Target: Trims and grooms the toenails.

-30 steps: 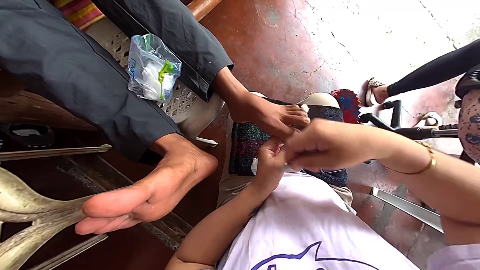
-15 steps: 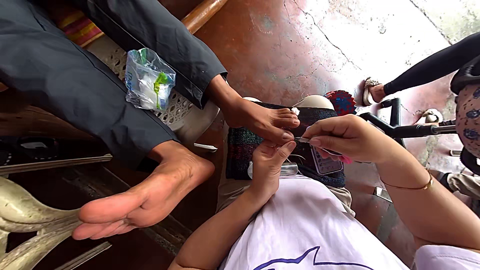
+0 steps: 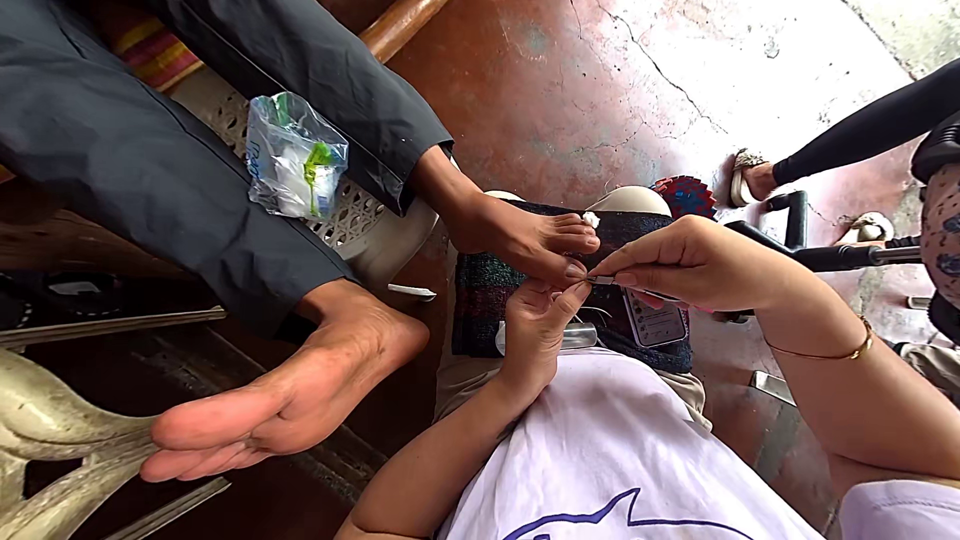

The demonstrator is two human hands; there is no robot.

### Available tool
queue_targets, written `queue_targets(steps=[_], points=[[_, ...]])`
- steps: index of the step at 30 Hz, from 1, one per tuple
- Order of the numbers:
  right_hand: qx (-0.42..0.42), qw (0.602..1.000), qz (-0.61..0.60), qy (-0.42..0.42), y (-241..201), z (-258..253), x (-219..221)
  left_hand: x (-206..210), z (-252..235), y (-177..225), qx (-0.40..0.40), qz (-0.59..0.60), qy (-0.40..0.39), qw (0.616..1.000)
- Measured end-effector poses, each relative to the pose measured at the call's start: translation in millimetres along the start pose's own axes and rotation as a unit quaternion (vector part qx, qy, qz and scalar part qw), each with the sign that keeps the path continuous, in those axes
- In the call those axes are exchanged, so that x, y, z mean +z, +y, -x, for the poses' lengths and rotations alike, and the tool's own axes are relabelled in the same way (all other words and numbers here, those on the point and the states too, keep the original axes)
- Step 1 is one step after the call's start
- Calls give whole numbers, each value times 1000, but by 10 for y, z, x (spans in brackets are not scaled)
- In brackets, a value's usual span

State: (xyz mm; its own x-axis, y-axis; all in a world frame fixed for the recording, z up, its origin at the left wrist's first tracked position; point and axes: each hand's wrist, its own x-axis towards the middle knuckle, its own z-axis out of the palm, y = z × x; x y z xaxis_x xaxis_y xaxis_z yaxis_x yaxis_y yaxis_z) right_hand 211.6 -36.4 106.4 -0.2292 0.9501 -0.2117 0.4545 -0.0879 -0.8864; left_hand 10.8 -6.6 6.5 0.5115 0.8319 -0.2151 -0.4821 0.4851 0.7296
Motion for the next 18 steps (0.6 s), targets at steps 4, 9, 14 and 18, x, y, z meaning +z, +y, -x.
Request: queue_targets(steps=[4, 9, 14, 18], points=[[-24, 999, 21, 6, 17, -33, 28, -2, -3, 0, -1, 4, -2, 1000], [-60, 997, 51, 1, 42, -32, -6, -4, -3, 7, -4, 5, -1, 1000], [-91, 993, 77, 11, 100, -49, 37, -7, -4, 2, 1, 1, -1, 1000], [-133, 987, -86, 40, 201, -92, 11, -9, -16, 13, -8, -11, -2, 1000]])
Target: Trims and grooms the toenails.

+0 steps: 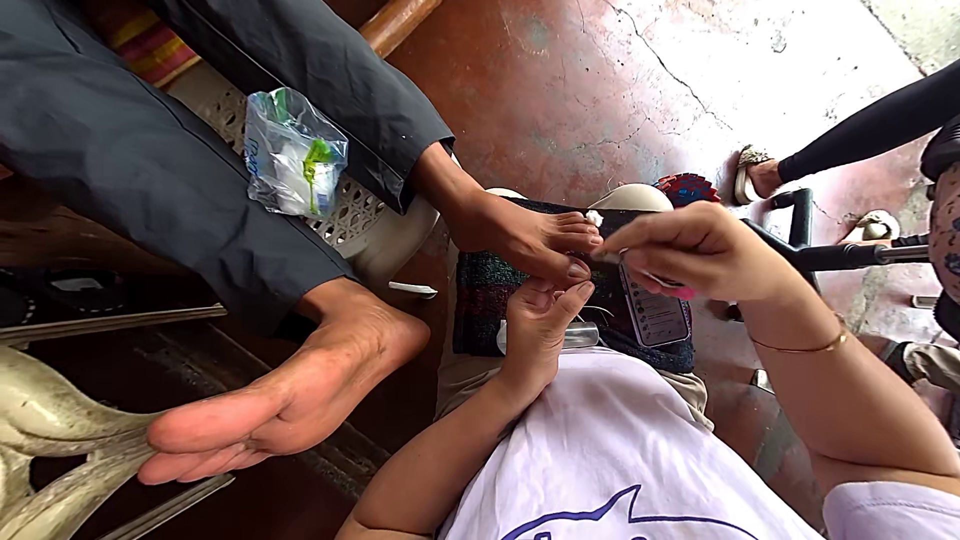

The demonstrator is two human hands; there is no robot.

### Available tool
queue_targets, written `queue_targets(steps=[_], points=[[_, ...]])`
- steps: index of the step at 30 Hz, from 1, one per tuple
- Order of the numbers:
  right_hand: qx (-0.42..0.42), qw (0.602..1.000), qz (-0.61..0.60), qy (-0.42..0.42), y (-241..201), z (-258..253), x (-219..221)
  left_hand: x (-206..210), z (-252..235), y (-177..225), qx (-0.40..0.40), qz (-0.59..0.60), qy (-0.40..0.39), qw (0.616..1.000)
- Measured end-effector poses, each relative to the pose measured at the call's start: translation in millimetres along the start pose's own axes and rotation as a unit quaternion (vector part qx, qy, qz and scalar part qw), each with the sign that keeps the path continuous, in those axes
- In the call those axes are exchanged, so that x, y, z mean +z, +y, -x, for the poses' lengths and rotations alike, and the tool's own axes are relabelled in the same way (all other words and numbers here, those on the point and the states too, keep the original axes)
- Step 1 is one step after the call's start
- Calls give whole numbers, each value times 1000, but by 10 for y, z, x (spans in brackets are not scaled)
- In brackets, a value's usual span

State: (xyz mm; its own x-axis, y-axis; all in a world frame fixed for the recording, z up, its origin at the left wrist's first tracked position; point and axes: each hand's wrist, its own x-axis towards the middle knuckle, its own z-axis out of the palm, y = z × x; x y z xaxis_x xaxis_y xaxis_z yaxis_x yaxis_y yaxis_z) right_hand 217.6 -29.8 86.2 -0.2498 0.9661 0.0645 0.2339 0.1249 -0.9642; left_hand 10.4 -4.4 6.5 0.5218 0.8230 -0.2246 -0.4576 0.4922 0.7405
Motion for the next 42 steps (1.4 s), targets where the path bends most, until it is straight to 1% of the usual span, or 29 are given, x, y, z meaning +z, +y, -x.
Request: queue_targets(steps=[2, 3, 4, 6, 7, 8, 10, 12, 14, 17, 21, 23, 29, 34, 39, 42], points=[[-57, 989, -125, 62, 35, -92, 209, 4, -6, -8, -4, 12, 0, 1000], [-82, 981, -155, 86, 31, -175, 355, 2, -12, -12, -5, 20, -1, 1000], [-107, 978, -141, 114, 18, -263, 492, -1, -13, -14, -6, 23, 0, 1000], [-165, 967, -15, 192, -21, -439, 652, 0, -9, -8, -12, 23, 11, 1000], [-178, 956, 24, 232, -47, -497, 676, 6, -5, 2, -19, 23, 17, 999], [-175, 947, 20, 269, -80, -532, 684, 18, -2, 17, -34, 30, 24, 999], [-134, 940, -57, 308, -138, -528, 688, 55, 4, 58, -86, 80, 44, 992], [-77, 946, -108, 297, -132, -416, 698, 90, -1, 102, -139, 154, 60, 977], [-2, 949, -135, 284, -89, -190, 705, 102, -12, 113, -161, 204, 62, 964], [118, 937, -188, 268, -50, 155, 665, 108, -18, 113, -160, 231, 37, 959], [217, 900, -280, 253, -48, 396, 705, 106, -17, 83, -154, 225, 31, 961], [234, 886, -308, 255, -43, 418, 747, 111, -10, 83, -154, 222, 34, 962], [236, 878, -330, 255, -43, 409, 774, 124, -1, 92, -160, 218, 40, 962], [270, 842, -385, 264, -60, 385, 756, 111, -6, 60, -160, 218, 35, 962], [258, 847, -387, 258, -31, 386, 765, 106, 0, 56, -161, 216, 35, 962], [281, 827, -411, 260, -43, 376, 756, 103, 1, 46, -162, 212, 40, 963]])
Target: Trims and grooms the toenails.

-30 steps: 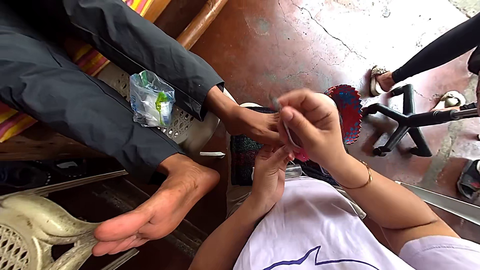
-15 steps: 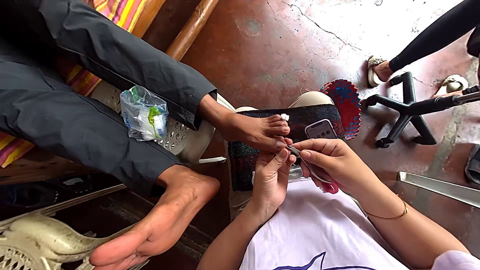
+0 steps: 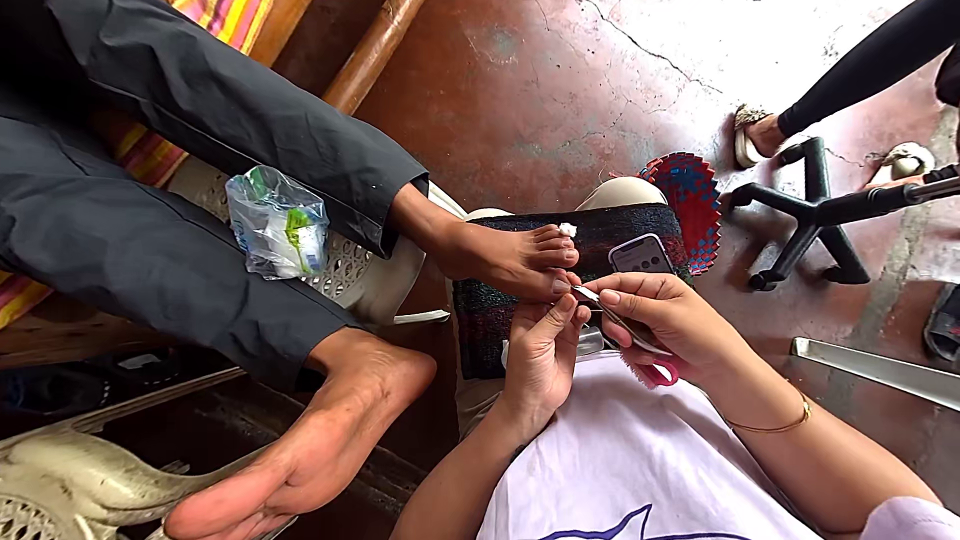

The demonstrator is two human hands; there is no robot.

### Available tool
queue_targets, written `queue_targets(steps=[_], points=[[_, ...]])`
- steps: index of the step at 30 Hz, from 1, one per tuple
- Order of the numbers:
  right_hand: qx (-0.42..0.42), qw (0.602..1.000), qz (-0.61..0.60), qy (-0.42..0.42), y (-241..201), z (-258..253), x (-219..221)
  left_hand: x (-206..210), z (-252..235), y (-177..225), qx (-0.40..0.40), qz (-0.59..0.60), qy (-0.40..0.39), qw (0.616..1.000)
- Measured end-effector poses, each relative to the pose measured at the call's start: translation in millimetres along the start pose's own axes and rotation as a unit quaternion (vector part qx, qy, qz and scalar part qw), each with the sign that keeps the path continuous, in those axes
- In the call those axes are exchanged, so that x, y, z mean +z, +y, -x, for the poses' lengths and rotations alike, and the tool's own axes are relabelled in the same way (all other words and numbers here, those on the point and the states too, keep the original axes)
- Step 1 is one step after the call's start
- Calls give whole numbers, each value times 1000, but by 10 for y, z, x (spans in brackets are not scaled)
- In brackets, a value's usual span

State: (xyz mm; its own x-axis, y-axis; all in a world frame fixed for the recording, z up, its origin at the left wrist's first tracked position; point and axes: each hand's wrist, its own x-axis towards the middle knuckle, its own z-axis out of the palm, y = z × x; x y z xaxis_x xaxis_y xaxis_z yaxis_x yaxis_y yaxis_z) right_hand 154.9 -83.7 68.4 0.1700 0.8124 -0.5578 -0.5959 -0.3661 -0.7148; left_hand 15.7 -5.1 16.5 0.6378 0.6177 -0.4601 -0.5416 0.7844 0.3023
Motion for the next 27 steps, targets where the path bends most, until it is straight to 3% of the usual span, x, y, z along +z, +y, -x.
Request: queue_targets(steps=[27], points=[[8, 999, -29, -14, 39, -69, -52, -43, -22, 2, 5, -22, -12, 1000]])
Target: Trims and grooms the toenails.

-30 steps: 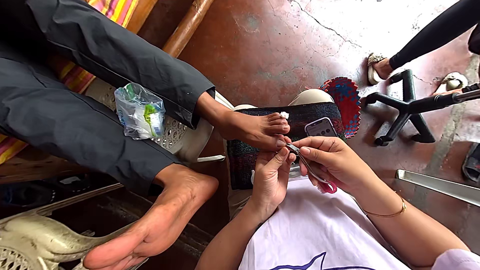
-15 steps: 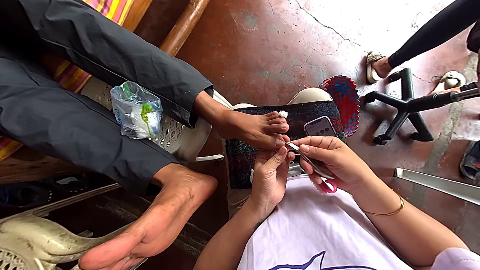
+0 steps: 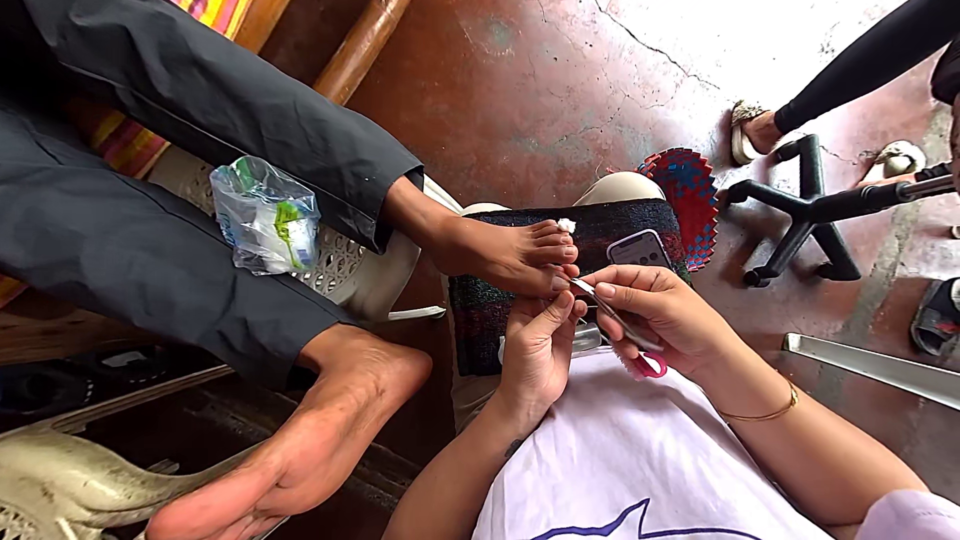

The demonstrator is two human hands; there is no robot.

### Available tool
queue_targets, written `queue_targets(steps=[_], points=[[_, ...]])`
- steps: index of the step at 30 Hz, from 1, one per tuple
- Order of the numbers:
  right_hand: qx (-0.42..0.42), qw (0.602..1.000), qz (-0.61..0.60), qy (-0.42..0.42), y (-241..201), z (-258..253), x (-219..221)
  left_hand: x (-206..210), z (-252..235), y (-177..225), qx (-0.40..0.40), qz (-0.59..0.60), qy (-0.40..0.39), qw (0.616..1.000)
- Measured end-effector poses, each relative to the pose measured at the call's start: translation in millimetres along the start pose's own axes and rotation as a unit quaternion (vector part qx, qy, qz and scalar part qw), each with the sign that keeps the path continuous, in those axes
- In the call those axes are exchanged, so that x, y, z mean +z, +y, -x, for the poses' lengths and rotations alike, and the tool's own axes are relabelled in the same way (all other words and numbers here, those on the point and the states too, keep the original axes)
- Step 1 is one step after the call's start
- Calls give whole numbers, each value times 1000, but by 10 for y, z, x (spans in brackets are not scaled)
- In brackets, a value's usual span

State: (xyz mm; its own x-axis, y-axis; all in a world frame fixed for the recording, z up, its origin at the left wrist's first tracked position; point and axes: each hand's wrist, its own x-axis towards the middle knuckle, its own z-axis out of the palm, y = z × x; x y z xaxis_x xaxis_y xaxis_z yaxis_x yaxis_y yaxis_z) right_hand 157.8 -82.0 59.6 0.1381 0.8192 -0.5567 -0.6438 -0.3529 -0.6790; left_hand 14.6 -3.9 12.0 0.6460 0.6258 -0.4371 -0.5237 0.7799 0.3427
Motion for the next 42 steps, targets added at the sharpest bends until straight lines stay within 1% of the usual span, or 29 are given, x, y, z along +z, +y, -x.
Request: queue_targets(steps=[3, 8, 10, 13, 19, 22, 27, 31, 33, 35, 36, 37, 39, 40, 42], points=[[26, 999, 6, -23, -41, -3, -64, 8, 9, 5, 2, 1, 4, 1000], [10, 999, 18, -34, -53, -39, -76, -13, -1, -4, 7, -5, -4, 1000], [25, 999, 30, -28, -82, -51, -77, -15, -1, -8, 6, -3, 2, 1000], [39, 998, 42, -41, -124, -39, -114, -6, 3, -3, 5, -2, 3, 1000], [10, 998, 45, -51, -103, -83, -112, -29, -7, -11, 11, -23, -11, 1000], [35, 996, 66, -50, -158, -83, -122, -38, -3, -17, 13, -19, -7, 1000], [27, 994, 86, -65, -212, -119, -143, -38, -8, -19, 12, -24, -5, 1000], [65, 988, 121, -76, -314, -160, -164, -50, -11, -24, 13, -22, -8, 1000], [57, 985, 137, -84, -326, -176, -169, -48, -8, -22, 15, -20, -8, 1000], [29, 981, 162, -101, -323, -191, -185, -49, -4, -26, 11, -11, -7, 1000], [2, 979, 168, -116, -336, -193, -206, -49, -2, -23, 7, -3, -7, 1000], [-43, 977, 156, -137, -348, -198, -228, -47, -1, -17, 2, 7, -7, 1000], [-163, 964, 108, -178, -371, -242, -187, -50, 0, -3, -10, 22, -16, 1000], [-223, 949, 105, -195, -367, -283, -102, -55, 1, 4, -15, 30, -27, 999], [-325, 907, 170, -208, -325, -379, 150, -38, 2, 20, -23, 52, -45, 997]])
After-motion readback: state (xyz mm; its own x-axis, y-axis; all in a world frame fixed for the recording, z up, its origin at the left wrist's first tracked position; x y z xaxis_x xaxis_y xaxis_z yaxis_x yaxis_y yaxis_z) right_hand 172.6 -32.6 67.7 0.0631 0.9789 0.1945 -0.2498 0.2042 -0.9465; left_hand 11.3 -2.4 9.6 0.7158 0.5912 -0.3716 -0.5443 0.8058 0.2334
